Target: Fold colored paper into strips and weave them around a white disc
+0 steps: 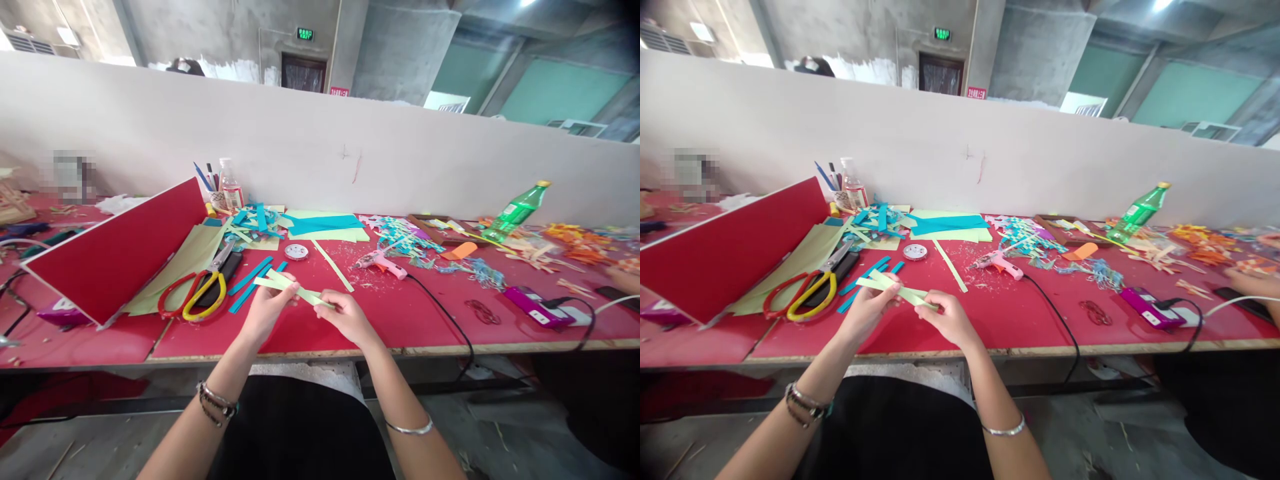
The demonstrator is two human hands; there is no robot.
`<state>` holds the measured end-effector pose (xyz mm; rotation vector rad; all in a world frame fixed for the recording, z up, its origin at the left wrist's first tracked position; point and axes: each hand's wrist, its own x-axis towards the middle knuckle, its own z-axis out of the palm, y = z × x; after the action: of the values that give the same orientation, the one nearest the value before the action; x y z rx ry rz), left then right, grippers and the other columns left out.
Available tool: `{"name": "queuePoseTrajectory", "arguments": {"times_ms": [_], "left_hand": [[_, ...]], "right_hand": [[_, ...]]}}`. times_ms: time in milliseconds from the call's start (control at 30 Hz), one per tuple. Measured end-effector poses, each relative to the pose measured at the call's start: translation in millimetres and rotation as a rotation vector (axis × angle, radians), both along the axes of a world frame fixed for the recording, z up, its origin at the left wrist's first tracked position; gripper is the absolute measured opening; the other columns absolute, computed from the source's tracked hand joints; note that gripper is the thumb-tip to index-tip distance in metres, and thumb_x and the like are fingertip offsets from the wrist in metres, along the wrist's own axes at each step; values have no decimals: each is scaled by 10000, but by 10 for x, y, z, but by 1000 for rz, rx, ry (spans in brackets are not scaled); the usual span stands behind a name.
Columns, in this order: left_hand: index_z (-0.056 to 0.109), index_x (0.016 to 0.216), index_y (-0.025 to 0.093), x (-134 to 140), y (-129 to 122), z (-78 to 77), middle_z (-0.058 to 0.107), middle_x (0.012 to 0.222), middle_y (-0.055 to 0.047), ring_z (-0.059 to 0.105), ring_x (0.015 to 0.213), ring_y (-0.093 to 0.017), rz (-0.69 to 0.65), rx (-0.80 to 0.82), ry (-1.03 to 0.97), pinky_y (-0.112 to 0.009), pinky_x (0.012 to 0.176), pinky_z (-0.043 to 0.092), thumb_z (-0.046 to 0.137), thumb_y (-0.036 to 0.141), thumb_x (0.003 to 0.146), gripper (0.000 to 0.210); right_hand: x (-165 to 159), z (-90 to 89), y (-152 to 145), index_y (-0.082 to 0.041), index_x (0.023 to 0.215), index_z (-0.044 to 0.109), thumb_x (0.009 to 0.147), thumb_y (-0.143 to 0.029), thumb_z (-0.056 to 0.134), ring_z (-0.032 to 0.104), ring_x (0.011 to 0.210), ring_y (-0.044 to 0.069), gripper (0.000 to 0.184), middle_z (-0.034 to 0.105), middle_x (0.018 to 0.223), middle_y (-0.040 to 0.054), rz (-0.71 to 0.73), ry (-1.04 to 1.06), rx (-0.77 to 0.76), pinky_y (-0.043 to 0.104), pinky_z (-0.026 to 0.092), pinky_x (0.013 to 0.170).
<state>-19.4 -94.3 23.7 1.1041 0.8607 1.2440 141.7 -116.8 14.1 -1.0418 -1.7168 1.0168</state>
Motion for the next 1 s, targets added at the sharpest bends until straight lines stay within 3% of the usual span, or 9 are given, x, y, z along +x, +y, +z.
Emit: {"name": "queuePoseTrajectory", "arguments": {"times_ms": [167, 333, 633, 767, 933, 1000], "left_hand": [[526, 683, 130, -3, -16, 4, 505, 580, 37, 466, 549, -67, -52, 68, 146, -182, 542, 379, 624, 313, 647, 211], [498, 690, 145, 7, -30, 24, 504, 638, 36, 482, 580, -75, -160, 89, 128, -203, 573, 395, 628, 306, 632, 215], [497, 771, 160, 7, -29, 32, 483, 633, 52, 459, 567, -63, -30, 61, 117, -179, 555, 374, 614, 324, 635, 243], [535, 713, 141, -25, -22, 24, 446, 505, 60, 402, 464, -56, -52, 100, 229, -175, 467, 329, 595, 343, 658, 218], [578, 674, 131, -37, -6, 12, 551, 574, 18, 502, 522, -93, -10, 80, 219, -203, 526, 414, 626, 381, 613, 261], [594, 678, 128, -44, 4, -1, 578, 586, 8, 519, 527, -100, 8, 40, 200, -215, 544, 436, 648, 385, 589, 277]], "right_hand": [[-31, -5, 19, -182, 685, 503, 779, -390, 468, 406, 563, 91, 231, 418, 602, -34, -11, 57, -55, 209, 311, 525], [-74, -16, 59, -185, 736, 515, 761, -413, 484, 436, 563, 93, 231, 464, 623, -32, 15, 84, -73, 216, 349, 546], [-89, 7, 44, -180, 642, 484, 710, -375, 555, 368, 528, 83, 218, 395, 566, -54, -50, 0, -17, 205, 288, 508], [-87, -9, 57, -182, 694, 502, 725, -362, 538, 452, 595, 104, 186, 474, 622, -32, -62, 83, -20, 219, 345, 557], [-91, -16, 63, -190, 839, 517, 735, -369, 523, 477, 561, 107, 207, 498, 596, -32, -47, 118, -60, 229, 362, 541], [-88, -12, 59, -179, 808, 541, 753, -381, 498, 441, 514, 96, 213, 473, 550, -37, -28, 85, -64, 226, 344, 512]]}}
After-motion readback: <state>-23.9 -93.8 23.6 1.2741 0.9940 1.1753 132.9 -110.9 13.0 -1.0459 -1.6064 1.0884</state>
